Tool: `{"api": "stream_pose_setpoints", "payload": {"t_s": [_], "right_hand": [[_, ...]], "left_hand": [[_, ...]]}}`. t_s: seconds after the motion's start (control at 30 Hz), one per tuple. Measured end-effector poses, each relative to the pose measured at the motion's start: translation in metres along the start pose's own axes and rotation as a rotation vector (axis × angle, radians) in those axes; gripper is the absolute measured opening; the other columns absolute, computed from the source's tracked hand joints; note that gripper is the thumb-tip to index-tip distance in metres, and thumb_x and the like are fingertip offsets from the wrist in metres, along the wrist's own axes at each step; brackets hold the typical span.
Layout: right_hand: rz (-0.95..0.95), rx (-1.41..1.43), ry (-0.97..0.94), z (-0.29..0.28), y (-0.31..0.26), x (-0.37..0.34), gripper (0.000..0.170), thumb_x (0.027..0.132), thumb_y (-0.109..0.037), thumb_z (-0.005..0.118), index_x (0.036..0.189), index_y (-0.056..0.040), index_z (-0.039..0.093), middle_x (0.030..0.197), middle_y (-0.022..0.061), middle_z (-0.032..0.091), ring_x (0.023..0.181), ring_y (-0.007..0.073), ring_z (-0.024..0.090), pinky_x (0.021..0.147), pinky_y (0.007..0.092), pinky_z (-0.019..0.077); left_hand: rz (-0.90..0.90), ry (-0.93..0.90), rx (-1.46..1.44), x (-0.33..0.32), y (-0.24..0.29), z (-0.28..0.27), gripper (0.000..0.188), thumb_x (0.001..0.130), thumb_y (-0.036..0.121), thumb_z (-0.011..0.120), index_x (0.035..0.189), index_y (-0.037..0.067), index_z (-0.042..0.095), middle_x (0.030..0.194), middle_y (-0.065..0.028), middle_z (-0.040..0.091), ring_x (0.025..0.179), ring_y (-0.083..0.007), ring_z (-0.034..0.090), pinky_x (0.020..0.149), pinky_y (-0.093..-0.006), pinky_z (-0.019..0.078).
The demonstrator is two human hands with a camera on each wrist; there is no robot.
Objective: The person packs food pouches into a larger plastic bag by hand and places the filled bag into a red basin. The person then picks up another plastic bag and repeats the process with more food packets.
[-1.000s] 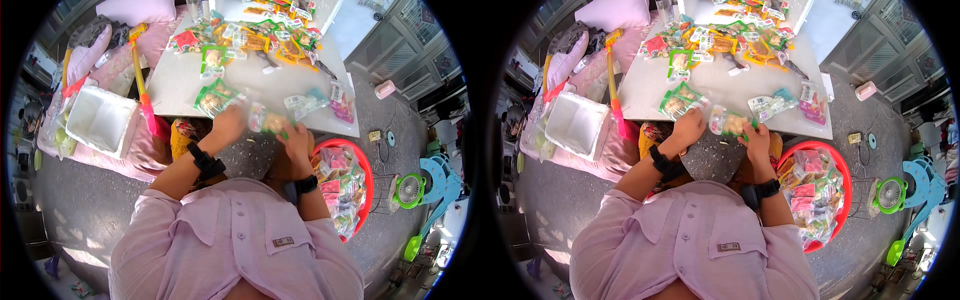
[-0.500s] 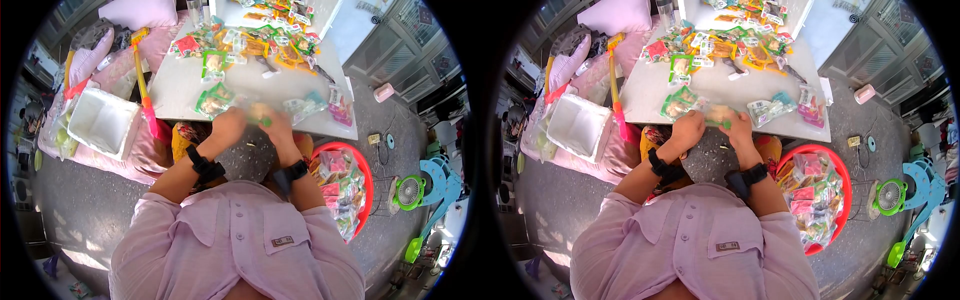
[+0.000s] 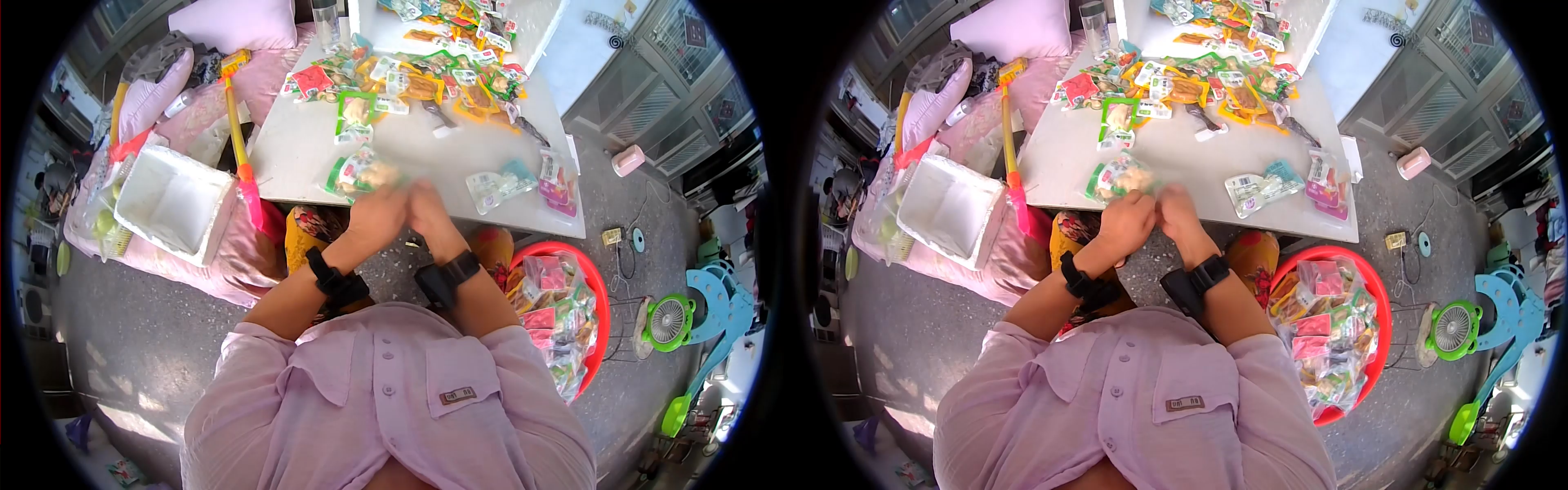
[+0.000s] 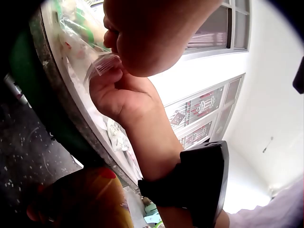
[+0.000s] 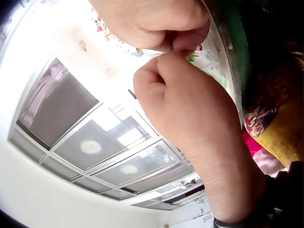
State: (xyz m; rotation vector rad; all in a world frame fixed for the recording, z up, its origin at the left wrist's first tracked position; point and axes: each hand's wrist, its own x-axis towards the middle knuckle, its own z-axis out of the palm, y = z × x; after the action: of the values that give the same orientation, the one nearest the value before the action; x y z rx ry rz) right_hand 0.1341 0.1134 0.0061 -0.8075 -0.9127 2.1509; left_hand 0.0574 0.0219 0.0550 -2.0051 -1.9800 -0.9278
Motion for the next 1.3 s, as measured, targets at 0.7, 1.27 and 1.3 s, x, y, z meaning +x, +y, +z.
{"api": "stream_pose_setpoints", "payload": {"t_s": [0.7, 1.27, 1.3], "right_hand": [[-0.124, -0.611, 0.146, -0.027, -0.033, -0.016, 0.018, 0.074, -0.006, 0.047, 0.091, -0.0013, 0.051, 0.083, 0.0103, 0.054, 0.080, 0.0210, 0.054, 0.068, 0.0318, 0.0443], [-1.076, -1.373, -0.043, 0.018, -0.102, -0.018, 0.011, 0.076, -0.011, 0.047, 0.076, -0.0007, 0.051, 0.075, 0.0168, 0.053, 0.074, 0.0335, 0.050, 0.064, 0.0406, 0.0407], [-1.061, -1.340, -0.044, 0.025, -0.113, -0.027, 0.011, 0.076, -0.011, 0.047, 0.077, -0.0008, 0.051, 0.075, 0.0168, 0.053, 0.074, 0.0334, 0.050, 0.063, 0.0406, 0.0404]], "left_hand": [[0.206, 0.166, 0.047, -0.037, -0.022, 0.012, 0.030, 0.060, 0.007, 0.061, 0.088, 0.006, 0.052, 0.101, -0.0108, 0.047, 0.096, -0.0312, 0.045, 0.079, -0.0420, 0.0362], [-0.075, 0.264, -0.490, 0.049, -0.055, -0.063, 0.008, 0.077, 0.006, 0.052, 0.080, -0.001, 0.051, 0.084, -0.0110, 0.055, 0.078, -0.0203, 0.052, 0.068, -0.0281, 0.0424], [-0.107, 0.252, -0.571, 0.053, -0.051, -0.071, 0.008, 0.079, 0.007, 0.051, 0.080, -0.001, 0.051, 0.084, -0.0090, 0.055, 0.077, -0.0169, 0.052, 0.069, -0.0262, 0.0416]]}}
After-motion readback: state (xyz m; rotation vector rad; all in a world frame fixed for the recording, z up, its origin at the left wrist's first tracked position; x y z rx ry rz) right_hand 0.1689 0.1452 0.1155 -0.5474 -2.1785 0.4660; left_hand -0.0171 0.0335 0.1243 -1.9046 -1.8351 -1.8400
